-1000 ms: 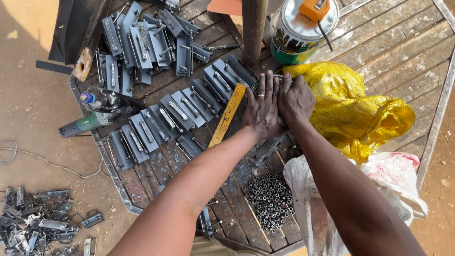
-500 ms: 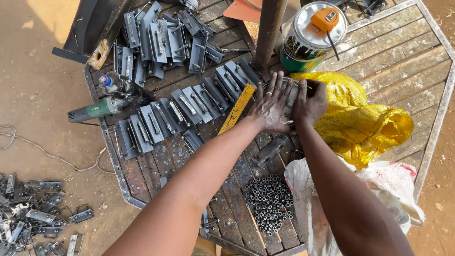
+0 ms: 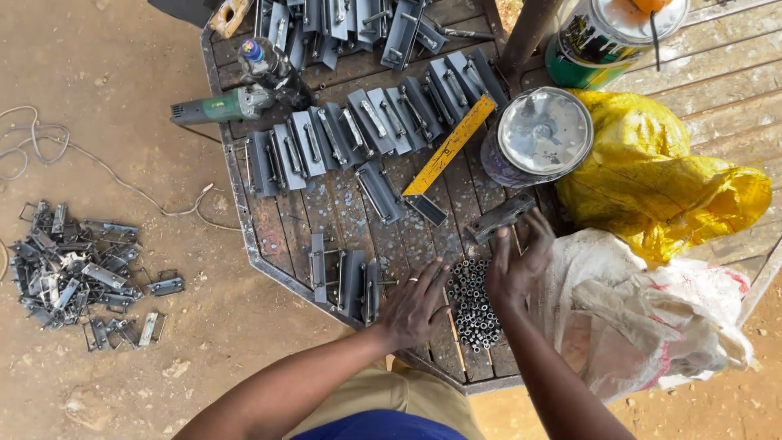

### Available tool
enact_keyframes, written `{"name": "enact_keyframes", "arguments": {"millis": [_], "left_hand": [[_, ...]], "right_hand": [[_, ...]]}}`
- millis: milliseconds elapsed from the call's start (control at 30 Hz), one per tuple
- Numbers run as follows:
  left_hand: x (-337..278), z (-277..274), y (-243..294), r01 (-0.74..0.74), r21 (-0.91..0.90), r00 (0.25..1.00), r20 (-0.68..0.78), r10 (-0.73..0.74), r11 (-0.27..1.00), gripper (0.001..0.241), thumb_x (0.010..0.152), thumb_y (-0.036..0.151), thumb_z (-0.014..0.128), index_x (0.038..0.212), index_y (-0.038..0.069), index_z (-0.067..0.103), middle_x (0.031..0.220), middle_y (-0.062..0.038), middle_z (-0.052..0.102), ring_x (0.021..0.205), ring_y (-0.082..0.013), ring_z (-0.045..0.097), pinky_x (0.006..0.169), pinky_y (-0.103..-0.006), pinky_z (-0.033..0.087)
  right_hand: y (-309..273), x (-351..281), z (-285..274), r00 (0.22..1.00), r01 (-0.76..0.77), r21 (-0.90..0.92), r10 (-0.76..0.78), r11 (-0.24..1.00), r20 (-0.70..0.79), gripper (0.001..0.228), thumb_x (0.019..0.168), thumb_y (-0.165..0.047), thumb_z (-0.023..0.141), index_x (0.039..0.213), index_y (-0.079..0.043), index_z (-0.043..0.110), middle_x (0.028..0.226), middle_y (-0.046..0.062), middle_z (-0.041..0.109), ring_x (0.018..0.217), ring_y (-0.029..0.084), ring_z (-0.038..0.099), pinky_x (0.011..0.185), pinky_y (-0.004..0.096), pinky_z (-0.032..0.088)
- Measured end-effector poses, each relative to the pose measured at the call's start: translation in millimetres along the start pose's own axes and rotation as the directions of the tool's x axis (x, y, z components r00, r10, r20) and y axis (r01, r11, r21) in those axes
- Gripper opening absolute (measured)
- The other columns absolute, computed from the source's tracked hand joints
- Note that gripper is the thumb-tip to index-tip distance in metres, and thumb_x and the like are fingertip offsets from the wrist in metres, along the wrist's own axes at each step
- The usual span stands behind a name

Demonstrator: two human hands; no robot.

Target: The person picks up dark metal bracket pieces from a wooden work table and inserts bolts through their holes, threading nuts and washers onto the bolt ends by hand. They briefly pour liquid from a green jug into a paint can, then resume fitting bolts into more brackets and set finished pieces on the table.

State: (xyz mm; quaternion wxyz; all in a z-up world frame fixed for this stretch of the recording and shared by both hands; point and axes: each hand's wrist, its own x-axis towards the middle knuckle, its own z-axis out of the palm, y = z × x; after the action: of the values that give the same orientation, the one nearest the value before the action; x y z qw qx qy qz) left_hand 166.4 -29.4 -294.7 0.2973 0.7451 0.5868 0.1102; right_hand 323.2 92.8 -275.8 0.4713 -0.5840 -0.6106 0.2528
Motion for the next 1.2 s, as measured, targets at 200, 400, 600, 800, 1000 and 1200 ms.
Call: {"name": "enact_keyframes", "arguments": {"millis": [200, 400, 600, 800, 1000, 1200], "left_hand": [[-89, 27, -33, 0.400, -0.027, 0.913, -0.074, -0.401, 0.916, 0.048, 0.102, 0.041, 0.049, 0.137, 0.008, 0.050, 0.133, -0.014, 0.054, 0.106, -0.0297, 0.061, 0.092, -0.0461, 0.054], [-99, 78, -115, 0.612, 0.017, 0.787, -0.110, -0.607, 0.790, 0.050, 0.089, 0.047, 0.069, 0.122, 0.011, 0.058, 0.104, -0.008, 0.065, 0.081, -0.0300, 0.074, 0.067, -0.0428, 0.058], [-74, 8, -95, 0.652, -0.076, 0.751, 0.202, -0.629, 0.754, 0.049, 0.090, 0.041, 0.070, 0.119, 0.005, 0.057, 0.105, -0.022, 0.073, 0.099, -0.0431, 0.073, 0.082, -0.0512, 0.059], [-86, -44, -119, 0.680, -0.250, 0.704, -0.039, -0.709, 0.689, 0.036, 0.100, 0.046, 0.056, 0.119, 0.016, 0.059, 0.091, -0.009, 0.075, 0.095, -0.0355, 0.075, 0.085, -0.0512, 0.057], [-89, -52, -148, 0.805, -0.208, 0.551, -0.087, -0.830, 0.556, 0.071, 0.088, 0.040, 0.073, 0.139, 0.002, 0.042, 0.139, -0.024, 0.045, 0.114, -0.0466, 0.063, 0.095, -0.0519, 0.055], [-23, -56, -168, 0.378, 0.050, 0.833, -0.454, -0.316, 0.925, 0.032, 0.091, 0.024, 0.069, 0.113, 0.003, 0.064, 0.106, -0.013, 0.059, 0.098, -0.0366, 0.067, 0.088, -0.0486, 0.050]], "right_hand": [[-2, -102, 9, 0.427, -0.463, -0.398, 0.593, 0.792, 0.683, 0.035, 0.096, -0.040, 0.058, 0.117, -0.014, 0.067, 0.116, 0.009, 0.076, 0.099, 0.028, 0.075, 0.085, 0.044, 0.062], [16, -159, 53, 0.376, -0.247, -0.353, 0.425, 0.902, 0.823, 0.027, 0.090, -0.026, 0.071, 0.116, -0.019, 0.074, 0.113, 0.007, 0.078, 0.108, 0.027, 0.075, 0.094, 0.046, 0.058], [9, -184, 90, 0.318, -0.403, -0.309, 0.448, 0.861, 0.835, 0.039, 0.094, -0.025, 0.064, 0.130, -0.013, 0.069, 0.118, 0.017, 0.075, 0.118, 0.041, 0.067, 0.100, 0.051, 0.053], [37, -211, 89, 0.462, -0.253, -0.270, 0.361, 0.929, 0.810, 0.036, 0.085, -0.033, 0.079, 0.117, -0.015, 0.075, 0.109, 0.016, 0.073, 0.111, 0.041, 0.068, 0.096, 0.050, 0.054], [2, -223, 81, 0.635, -0.221, -0.241, 0.326, 0.945, 0.700, 0.030, 0.090, -0.022, 0.074, 0.117, -0.008, 0.074, 0.106, 0.022, 0.074, 0.109, 0.045, 0.068, 0.095, 0.055, 0.053], [-2, -216, 99, 0.608, -0.269, -0.414, 0.487, 0.870, 0.627, 0.030, 0.094, -0.029, 0.068, 0.122, -0.020, 0.072, 0.113, 0.009, 0.076, 0.117, 0.034, 0.068, 0.099, 0.050, 0.054]]}}
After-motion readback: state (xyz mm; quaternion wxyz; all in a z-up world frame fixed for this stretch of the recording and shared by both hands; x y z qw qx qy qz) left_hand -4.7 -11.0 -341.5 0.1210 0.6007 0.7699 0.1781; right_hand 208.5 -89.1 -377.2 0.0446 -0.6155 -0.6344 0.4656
